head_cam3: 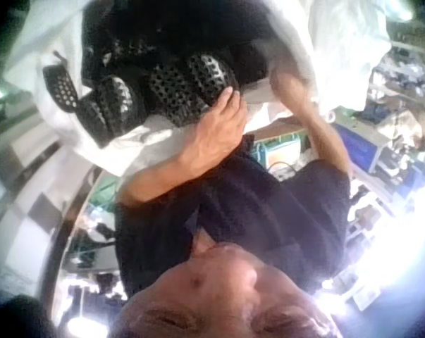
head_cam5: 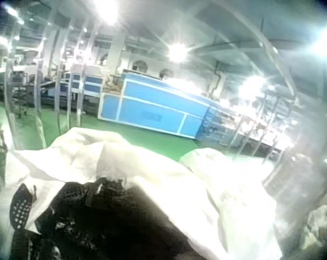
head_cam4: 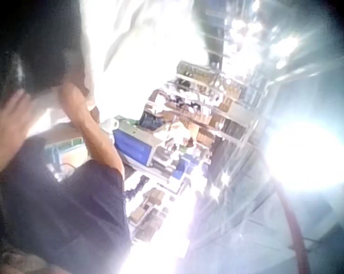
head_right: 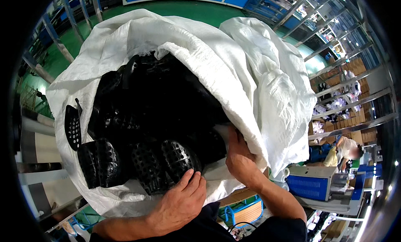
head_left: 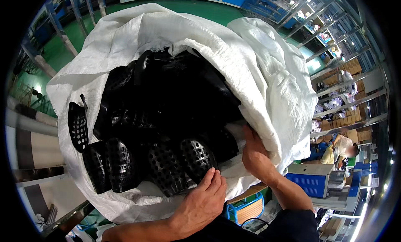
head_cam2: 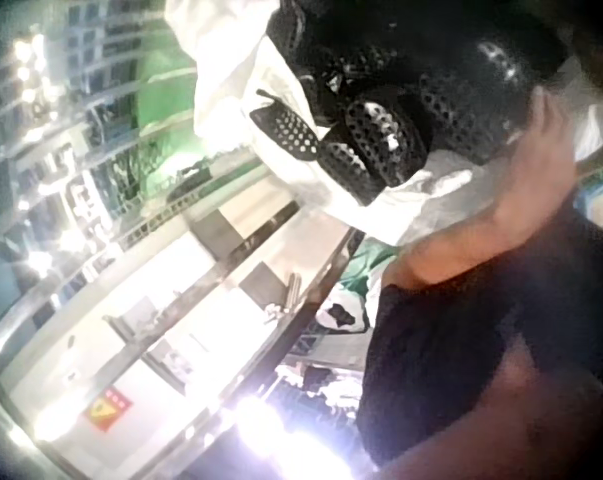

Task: The person organizes perforated plastic shoe parts by hand, turning and arranging them inside a large white sack.

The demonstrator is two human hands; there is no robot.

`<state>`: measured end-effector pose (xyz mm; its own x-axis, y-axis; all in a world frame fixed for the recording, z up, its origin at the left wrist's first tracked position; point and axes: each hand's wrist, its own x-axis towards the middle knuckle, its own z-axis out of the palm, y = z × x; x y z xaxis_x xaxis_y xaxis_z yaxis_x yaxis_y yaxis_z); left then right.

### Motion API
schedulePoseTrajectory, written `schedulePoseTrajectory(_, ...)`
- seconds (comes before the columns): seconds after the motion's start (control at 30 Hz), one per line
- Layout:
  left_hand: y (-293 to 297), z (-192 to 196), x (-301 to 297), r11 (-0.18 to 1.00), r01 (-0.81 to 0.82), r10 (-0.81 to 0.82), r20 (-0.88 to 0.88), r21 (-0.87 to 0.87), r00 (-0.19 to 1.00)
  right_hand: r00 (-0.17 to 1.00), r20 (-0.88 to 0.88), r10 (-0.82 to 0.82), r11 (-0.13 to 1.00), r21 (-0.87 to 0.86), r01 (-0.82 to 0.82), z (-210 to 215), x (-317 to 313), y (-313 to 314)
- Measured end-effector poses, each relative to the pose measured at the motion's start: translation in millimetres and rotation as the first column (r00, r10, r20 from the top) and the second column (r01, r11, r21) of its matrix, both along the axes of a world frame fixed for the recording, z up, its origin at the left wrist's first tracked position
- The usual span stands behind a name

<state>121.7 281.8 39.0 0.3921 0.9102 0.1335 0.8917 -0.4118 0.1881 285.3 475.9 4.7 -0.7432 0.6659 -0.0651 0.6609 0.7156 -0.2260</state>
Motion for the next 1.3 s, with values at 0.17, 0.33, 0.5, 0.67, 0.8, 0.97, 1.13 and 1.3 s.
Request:
schedulePoseTrajectory(0.17,-0.3,0.5,-0.3,1.000,0.010,-0.010,-0.008,0.001,1.000,0.947,0.316,0.054,0.984,-0.175,0.003,14.1,-18.0,-1.3)
schedulePoseTrajectory(0.33,0.7,1.4,3.4,1.000,0.005,-0.005,-0.017,-0.005,1.000,0.958,0.174,0.227,0.974,-0.041,-0.224,-3.4,-38.3,4.5)
schedulePoseTrajectory(0.5,3.3,0.6,7.4,1.000,-0.027,0.027,0.032,-0.008,0.999,0.969,0.245,-0.012,0.846,-0.514,0.141,-0.7,-41.7,20.1)
schedulePoseTrajectory(0.67,10.0,33.3,-18.4,0.910,-0.379,0.199,0.626,0.168,0.754,0.975,-0.104,-0.196,0.383,-0.923,-0.021,89.9,-16.8,20.2)
schedulePoseTrajectory(0.8,14.9,59.3,-47.3,0.892,-0.441,0.224,0.945,-0.101,0.238,0.833,-0.383,-0.399,-0.155,-0.867,-0.473,127.4,-14.5,4.4)
schedulePoseTrajectory(0.97,11.8,67.3,-64.4,0.856,-0.281,0.236,0.812,-0.433,-0.533,0.880,-0.319,-0.351,0.014,-0.942,-0.336,116.1,-54.8,-7.5)
schedulePoseTrajectory(1.13,-8.2,82.3,-79.3,0.709,-0.444,0.353,0.821,-0.548,-0.450,0.753,0.558,0.349,0.910,-0.393,-0.130,18.1,-67.0,32.9)
schedulePoseTrajectory(1.3,-31.7,81.8,-78.7,0.727,-0.224,0.659,0.752,-0.648,-0.038,0.577,0.702,0.418,0.906,-0.366,-0.212,-29.7,-57.9,28.8)
